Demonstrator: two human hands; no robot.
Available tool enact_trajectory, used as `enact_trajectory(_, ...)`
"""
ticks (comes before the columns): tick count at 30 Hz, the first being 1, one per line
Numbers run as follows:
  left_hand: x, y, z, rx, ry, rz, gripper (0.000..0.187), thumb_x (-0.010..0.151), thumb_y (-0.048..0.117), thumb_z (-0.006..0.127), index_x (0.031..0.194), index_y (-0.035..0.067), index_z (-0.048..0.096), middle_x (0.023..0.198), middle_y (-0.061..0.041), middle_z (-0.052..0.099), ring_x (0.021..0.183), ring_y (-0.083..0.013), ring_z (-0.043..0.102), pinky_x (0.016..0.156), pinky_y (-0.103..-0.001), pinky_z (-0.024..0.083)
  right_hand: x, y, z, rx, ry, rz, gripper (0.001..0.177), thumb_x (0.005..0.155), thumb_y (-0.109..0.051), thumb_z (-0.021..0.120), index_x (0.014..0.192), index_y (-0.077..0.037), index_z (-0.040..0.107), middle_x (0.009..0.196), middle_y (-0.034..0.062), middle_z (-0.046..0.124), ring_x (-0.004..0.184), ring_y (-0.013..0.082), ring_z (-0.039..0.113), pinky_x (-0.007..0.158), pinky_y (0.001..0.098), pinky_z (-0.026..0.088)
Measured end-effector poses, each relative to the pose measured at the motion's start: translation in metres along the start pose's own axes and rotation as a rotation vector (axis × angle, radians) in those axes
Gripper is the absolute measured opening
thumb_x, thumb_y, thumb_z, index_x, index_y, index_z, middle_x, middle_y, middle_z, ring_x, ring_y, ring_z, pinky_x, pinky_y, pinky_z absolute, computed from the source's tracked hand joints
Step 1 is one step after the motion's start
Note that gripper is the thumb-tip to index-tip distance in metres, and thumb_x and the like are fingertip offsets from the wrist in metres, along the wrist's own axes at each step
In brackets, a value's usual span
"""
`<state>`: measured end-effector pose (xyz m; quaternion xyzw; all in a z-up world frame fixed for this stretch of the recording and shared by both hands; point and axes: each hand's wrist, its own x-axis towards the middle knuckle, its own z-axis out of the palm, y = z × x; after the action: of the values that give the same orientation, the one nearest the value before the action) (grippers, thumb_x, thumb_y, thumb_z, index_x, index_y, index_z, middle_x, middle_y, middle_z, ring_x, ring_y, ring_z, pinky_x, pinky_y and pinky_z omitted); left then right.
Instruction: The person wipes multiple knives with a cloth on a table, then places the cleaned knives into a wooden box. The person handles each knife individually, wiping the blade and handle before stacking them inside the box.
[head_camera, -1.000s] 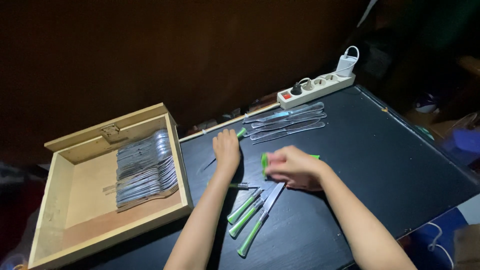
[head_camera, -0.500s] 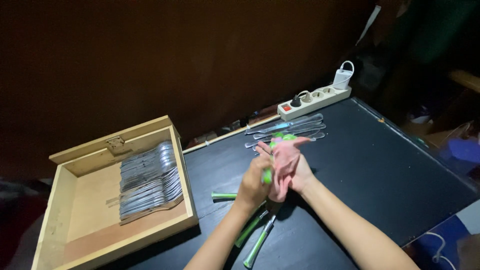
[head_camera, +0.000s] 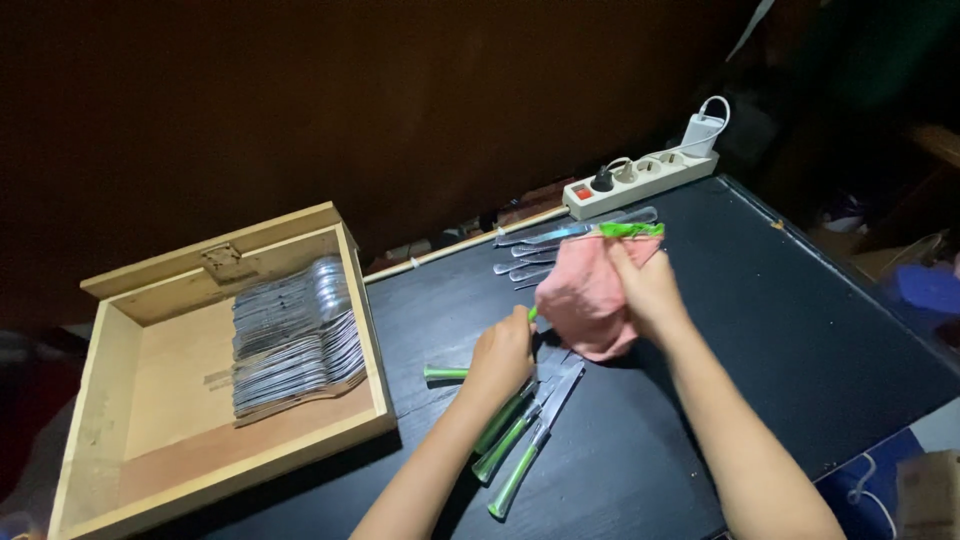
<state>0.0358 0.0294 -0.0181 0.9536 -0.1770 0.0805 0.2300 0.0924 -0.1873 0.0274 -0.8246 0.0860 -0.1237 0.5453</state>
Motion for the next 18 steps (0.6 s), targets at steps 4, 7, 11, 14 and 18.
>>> enact_trajectory(4, 0.0, 0.0, 0.017, 0.046, -0.144, -0.064, 0.015, 0.102, 0.02, 0.051, 0.1, 0.005, 0.051, 0.083, -0.022, 0.07, 0.082, -0.0486, 0.073, 0.07, -0.056, 0.059, 0.013, 0.007, -0.04, -0.586, -0.176, -0.011, 0.066, 0.093, -0.065, 0.06, 0.103, -0.003, 0.076, 0.101, 0.0266, 0.075, 0.105, 0.0454, 0.07, 0.09, 0.0585, 0.055)
enact_trajectory(7, -0.002, 0.007, 0.008, -0.105, -0.326, -0.108, 0.031, 0.102, 0.032, 0.049, 0.107, 0.002, 0.052, 0.09, -0.026, 0.07, 0.088, -0.0542, 0.07, 0.07, -0.059, 0.058, 0.002, -0.001, -0.047, -0.738, -0.454, -0.055, 0.105, 0.081, -0.045, 0.078, 0.162, -0.019, 0.015, 0.152, 0.0306, 0.028, 0.122, 0.0617, 0.056, 0.107, 0.0641, 0.05)
enact_trajectory(11, -0.009, 0.022, -0.025, -0.247, -0.386, -0.191, 0.035, 0.103, 0.032, 0.046, 0.11, 0.0, 0.059, 0.084, -0.024, 0.072, 0.092, -0.0495, 0.071, 0.079, -0.059, 0.056, -0.001, 0.01, -0.036, -0.763, -0.599, -0.254, 0.068, 0.085, -0.021, 0.07, 0.149, -0.019, 0.047, 0.127, 0.0341, 0.046, 0.115, 0.0625, 0.057, 0.104, 0.0578, 0.049)
enact_trajectory(14, 0.0, 0.005, -0.015, -0.294, -0.323, -0.202, 0.034, 0.104, 0.031, 0.046, 0.114, 0.002, 0.06, 0.095, -0.028, 0.071, 0.101, -0.0505, 0.068, 0.084, -0.059, 0.054, 0.018, 0.03, -0.031, -0.655, -0.308, -0.36, 0.042, 0.087, -0.008, 0.061, 0.129, -0.008, 0.063, 0.1, 0.0335, 0.06, 0.099, 0.0584, 0.064, 0.088, 0.0568, 0.055)
enact_trajectory(18, 0.0, 0.022, -0.043, -0.483, -0.17, -0.2, 0.026, 0.106, 0.026, 0.045, 0.12, 0.007, 0.055, 0.104, -0.031, 0.069, 0.106, -0.0544, 0.064, 0.087, -0.06, 0.052, 0.025, 0.024, -0.031, 0.496, -0.034, -0.022, 0.031, 0.103, -0.015, 0.053, 0.132, -0.006, 0.059, 0.109, 0.0111, 0.063, 0.09, 0.0237, 0.067, 0.08, 0.034, 0.057)
